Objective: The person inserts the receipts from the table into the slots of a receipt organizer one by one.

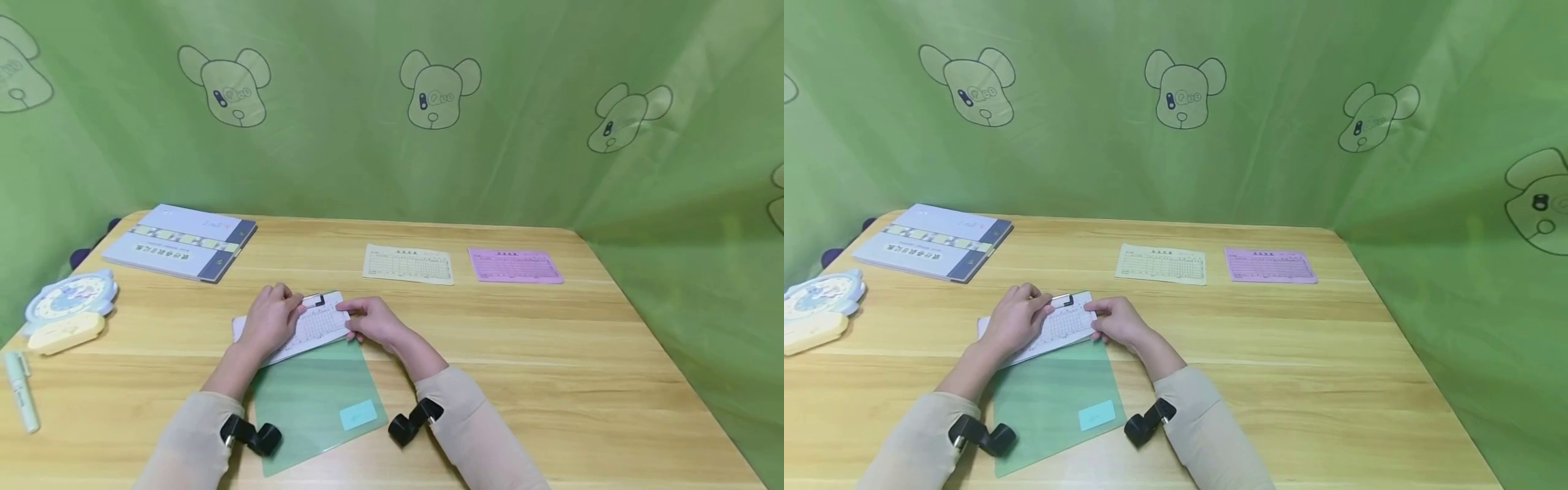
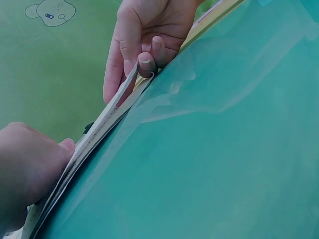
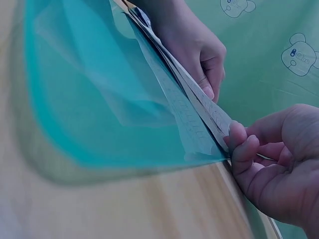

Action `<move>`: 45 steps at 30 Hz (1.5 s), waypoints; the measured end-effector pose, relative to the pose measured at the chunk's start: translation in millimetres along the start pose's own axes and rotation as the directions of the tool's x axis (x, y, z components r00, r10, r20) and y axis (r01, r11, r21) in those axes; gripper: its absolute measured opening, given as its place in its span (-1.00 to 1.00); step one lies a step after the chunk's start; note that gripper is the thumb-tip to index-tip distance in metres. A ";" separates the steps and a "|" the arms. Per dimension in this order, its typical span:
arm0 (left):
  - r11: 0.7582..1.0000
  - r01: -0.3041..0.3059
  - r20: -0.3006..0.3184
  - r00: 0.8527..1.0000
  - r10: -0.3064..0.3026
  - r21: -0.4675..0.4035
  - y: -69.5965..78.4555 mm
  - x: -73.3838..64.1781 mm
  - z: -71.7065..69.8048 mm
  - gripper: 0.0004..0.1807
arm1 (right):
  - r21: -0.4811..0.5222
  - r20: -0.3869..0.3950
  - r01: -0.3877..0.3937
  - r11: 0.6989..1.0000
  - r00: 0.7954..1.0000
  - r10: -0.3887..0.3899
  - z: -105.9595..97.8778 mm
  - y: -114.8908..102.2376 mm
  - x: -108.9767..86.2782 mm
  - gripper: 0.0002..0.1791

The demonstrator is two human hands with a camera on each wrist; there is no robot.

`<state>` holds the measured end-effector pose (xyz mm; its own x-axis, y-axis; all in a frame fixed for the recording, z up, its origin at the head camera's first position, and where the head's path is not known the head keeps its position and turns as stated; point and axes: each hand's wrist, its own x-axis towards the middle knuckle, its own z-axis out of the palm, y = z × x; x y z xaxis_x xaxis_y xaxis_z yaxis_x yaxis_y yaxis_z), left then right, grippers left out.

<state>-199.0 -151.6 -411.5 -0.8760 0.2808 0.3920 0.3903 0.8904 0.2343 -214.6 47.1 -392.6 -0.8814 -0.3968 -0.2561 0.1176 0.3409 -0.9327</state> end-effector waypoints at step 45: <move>0.996 0.072 0.020 0.997 -0.071 -0.050 0.4 -2.6 1.4 -0.65 | -0.216 -0.185 0.206 0.954 0.951 -0.247 -75.7 -16.2 -2.7 -0.62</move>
<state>-197.0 -151.5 -413.6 -0.9071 0.2240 0.3563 0.3399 0.8893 0.3061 -248.7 107.2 -357.6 -0.9520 -0.3041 0.0336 -0.1681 0.4280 -0.8880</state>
